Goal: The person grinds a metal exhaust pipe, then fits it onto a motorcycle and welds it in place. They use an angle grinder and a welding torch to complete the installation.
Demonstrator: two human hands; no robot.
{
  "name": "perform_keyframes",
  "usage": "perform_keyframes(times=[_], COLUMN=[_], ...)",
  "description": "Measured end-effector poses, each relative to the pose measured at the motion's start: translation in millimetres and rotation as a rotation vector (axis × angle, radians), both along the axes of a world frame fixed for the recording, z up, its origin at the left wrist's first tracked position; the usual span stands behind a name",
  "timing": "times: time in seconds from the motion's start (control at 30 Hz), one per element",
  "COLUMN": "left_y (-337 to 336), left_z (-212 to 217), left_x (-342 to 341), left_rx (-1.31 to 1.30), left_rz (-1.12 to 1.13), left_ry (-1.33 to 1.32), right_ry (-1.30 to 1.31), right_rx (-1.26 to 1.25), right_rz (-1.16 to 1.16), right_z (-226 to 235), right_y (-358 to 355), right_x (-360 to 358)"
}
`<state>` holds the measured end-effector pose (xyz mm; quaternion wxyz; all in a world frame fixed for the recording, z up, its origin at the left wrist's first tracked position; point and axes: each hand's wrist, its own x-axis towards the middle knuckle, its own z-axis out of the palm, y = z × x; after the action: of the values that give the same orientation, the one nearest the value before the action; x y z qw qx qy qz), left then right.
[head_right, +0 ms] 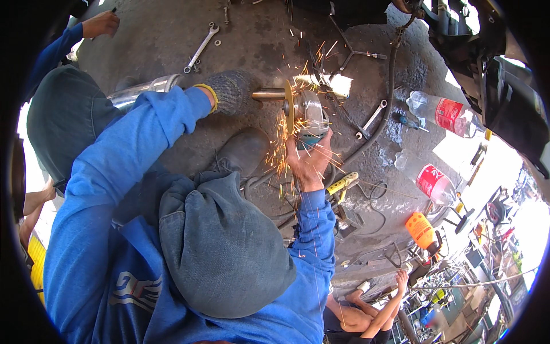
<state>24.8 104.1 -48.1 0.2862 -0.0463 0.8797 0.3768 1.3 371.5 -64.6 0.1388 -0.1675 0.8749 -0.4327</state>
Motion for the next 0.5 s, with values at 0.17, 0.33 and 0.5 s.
perform_keyframes(times=[0.17,0.33,0.5], left_y=[1.0,0.8,-0.6], left_z=[-2.6,-2.4,-3.5], left_x=[-2.5,-2.6,-1.4], left_rx=[-0.07,-0.042,-0.041], left_rz=[-0.027,-0.017,-0.017], left_ry=[-0.051,-0.09,-0.037], right_ry=[0.007,0.03,0.057], right_rx=[0.073,0.019,0.075], right_rz=[-0.004,-0.049,-0.034], right_z=[-0.4,-0.5,2.8], right_y=[-2.0,-4.5,-5.0], right_x=[-0.5,-0.5,-0.9])
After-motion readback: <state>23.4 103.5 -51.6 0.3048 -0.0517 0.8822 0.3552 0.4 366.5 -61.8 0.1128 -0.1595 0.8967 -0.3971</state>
